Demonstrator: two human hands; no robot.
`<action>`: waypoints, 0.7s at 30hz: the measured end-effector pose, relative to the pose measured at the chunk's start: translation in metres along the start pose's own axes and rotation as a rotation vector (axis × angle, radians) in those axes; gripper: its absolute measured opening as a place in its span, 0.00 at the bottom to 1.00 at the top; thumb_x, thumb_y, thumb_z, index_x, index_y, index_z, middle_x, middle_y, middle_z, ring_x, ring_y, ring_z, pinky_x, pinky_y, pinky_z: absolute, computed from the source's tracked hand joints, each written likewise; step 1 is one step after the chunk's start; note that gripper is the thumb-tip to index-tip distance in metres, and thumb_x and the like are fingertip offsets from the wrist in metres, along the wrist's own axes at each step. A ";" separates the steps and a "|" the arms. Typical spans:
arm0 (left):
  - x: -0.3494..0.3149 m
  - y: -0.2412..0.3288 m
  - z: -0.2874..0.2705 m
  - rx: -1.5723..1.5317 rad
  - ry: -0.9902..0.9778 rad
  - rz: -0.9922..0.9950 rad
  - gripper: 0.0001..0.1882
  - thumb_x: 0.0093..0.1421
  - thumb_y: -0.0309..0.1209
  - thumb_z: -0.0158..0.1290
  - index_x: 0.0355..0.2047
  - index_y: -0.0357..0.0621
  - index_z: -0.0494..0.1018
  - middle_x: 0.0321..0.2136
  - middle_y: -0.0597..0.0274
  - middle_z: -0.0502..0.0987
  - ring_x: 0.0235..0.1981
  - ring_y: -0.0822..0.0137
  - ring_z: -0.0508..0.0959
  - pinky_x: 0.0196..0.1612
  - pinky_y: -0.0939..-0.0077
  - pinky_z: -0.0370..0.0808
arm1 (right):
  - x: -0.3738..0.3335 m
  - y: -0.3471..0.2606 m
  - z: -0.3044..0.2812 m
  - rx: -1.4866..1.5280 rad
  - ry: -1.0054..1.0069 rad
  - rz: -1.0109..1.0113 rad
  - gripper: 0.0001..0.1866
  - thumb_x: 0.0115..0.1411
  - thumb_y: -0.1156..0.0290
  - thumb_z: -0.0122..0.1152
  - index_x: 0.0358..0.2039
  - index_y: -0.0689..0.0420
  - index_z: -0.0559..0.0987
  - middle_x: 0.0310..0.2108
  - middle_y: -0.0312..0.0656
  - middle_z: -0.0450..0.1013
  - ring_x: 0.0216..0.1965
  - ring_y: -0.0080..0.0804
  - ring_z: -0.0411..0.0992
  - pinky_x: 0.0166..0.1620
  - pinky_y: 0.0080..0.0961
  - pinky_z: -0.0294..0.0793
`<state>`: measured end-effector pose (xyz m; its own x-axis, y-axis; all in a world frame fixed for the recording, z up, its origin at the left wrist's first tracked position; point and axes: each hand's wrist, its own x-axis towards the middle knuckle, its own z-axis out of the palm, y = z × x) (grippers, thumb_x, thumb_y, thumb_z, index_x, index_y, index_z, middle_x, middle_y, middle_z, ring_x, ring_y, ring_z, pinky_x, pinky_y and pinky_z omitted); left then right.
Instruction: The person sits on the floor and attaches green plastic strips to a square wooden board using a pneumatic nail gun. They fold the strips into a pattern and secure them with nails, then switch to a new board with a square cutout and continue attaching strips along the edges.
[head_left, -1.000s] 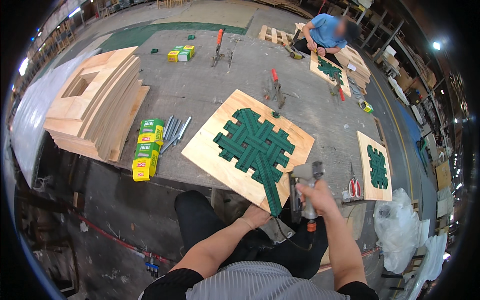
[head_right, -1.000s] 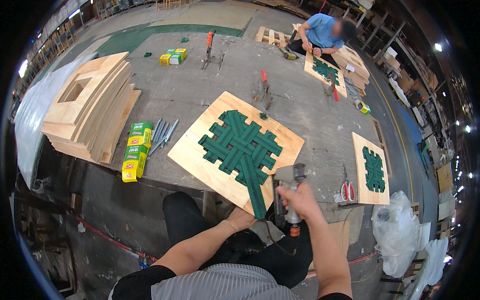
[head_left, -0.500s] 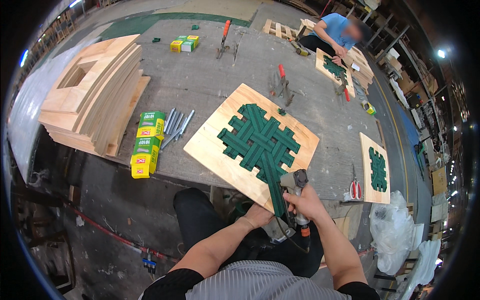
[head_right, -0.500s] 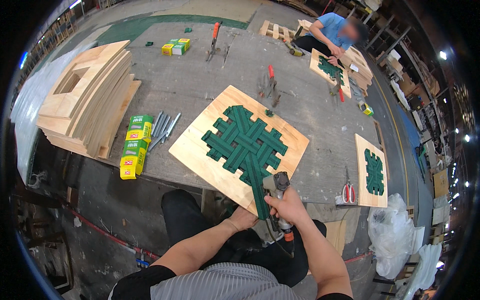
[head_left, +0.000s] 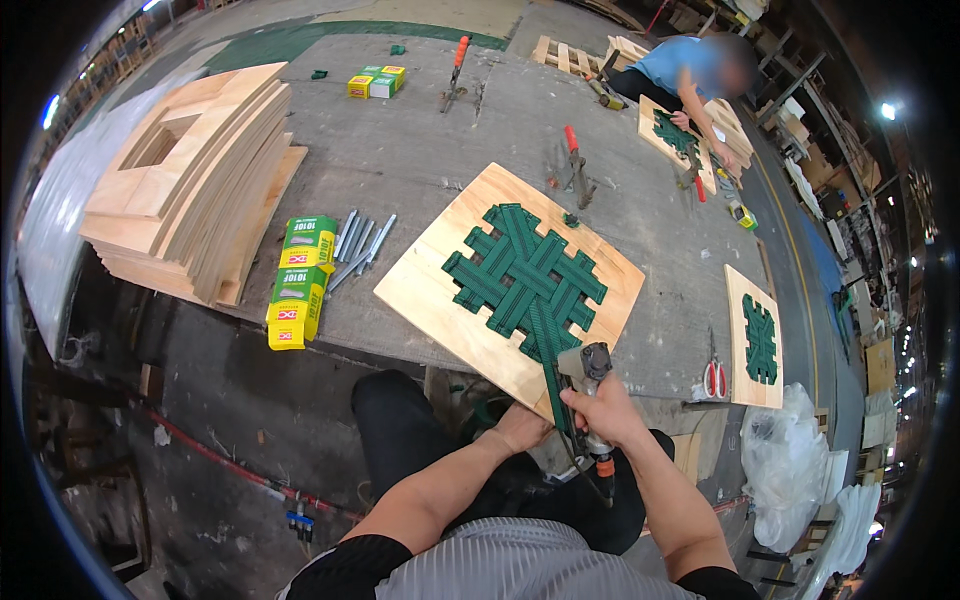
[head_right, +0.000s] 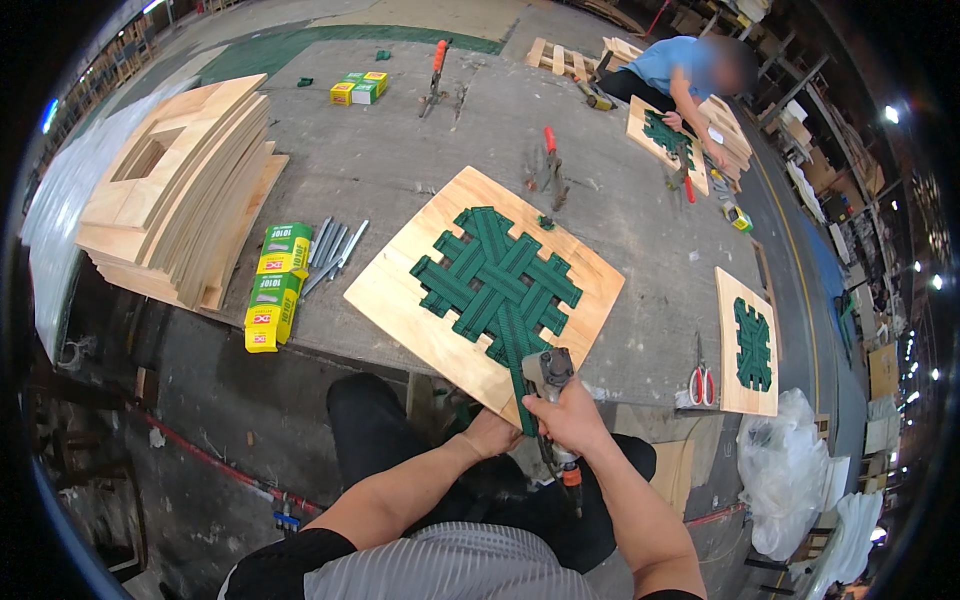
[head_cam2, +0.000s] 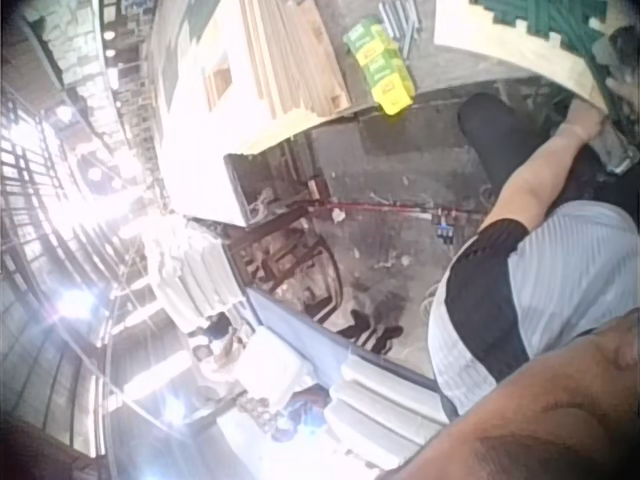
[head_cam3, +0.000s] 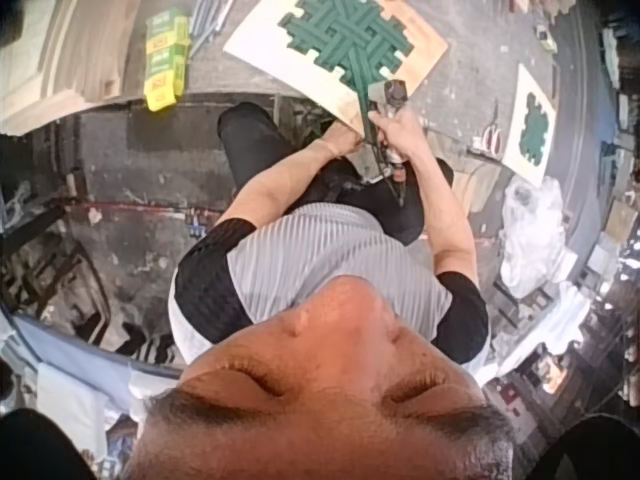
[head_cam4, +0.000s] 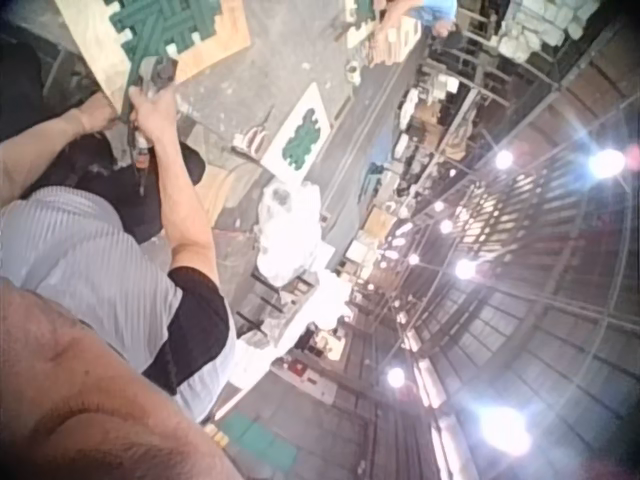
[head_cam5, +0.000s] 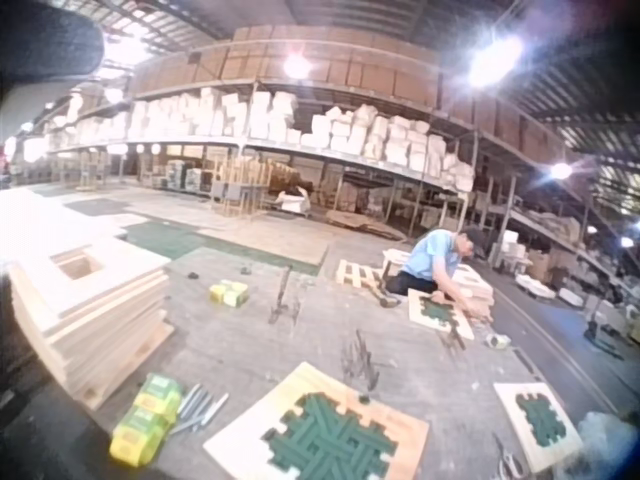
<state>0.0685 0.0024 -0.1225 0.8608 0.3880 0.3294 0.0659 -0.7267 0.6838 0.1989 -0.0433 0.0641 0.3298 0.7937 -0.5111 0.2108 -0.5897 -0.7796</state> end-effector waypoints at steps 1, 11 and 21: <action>0.000 -0.002 0.001 0.012 -0.019 0.006 0.27 0.59 0.34 0.59 0.59 0.47 0.72 0.55 0.48 0.76 0.58 0.43 0.74 0.62 0.48 0.70 | 0.001 0.000 0.000 0.006 -0.005 -0.021 0.21 0.63 0.75 0.67 0.53 0.62 0.70 0.27 0.36 0.74 0.18 0.20 0.70 0.20 0.23 0.70; -0.001 0.009 -0.004 0.148 -0.214 -0.100 0.19 0.57 0.37 0.60 0.49 0.44 0.77 0.50 0.49 0.78 0.52 0.45 0.77 0.55 0.50 0.74 | -0.006 0.004 0.012 -0.012 -0.022 -0.038 0.19 0.63 0.73 0.68 0.51 0.63 0.72 0.26 0.37 0.75 0.18 0.21 0.72 0.20 0.24 0.70; -0.015 0.054 -0.011 -0.580 -0.135 -0.536 0.21 0.73 0.47 0.51 0.46 0.43 0.83 0.41 0.50 0.85 0.44 0.46 0.83 0.50 0.61 0.77 | -0.029 0.016 -0.010 0.278 0.169 -0.110 0.10 0.65 0.73 0.67 0.42 0.60 0.76 0.29 0.36 0.75 0.17 0.22 0.72 0.18 0.21 0.69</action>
<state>0.0539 -0.0364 -0.0836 0.8424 0.5018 -0.1963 0.2470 -0.0359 0.9683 0.2016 -0.0774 0.0701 0.4718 0.8006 -0.3694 0.0020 -0.4199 -0.9076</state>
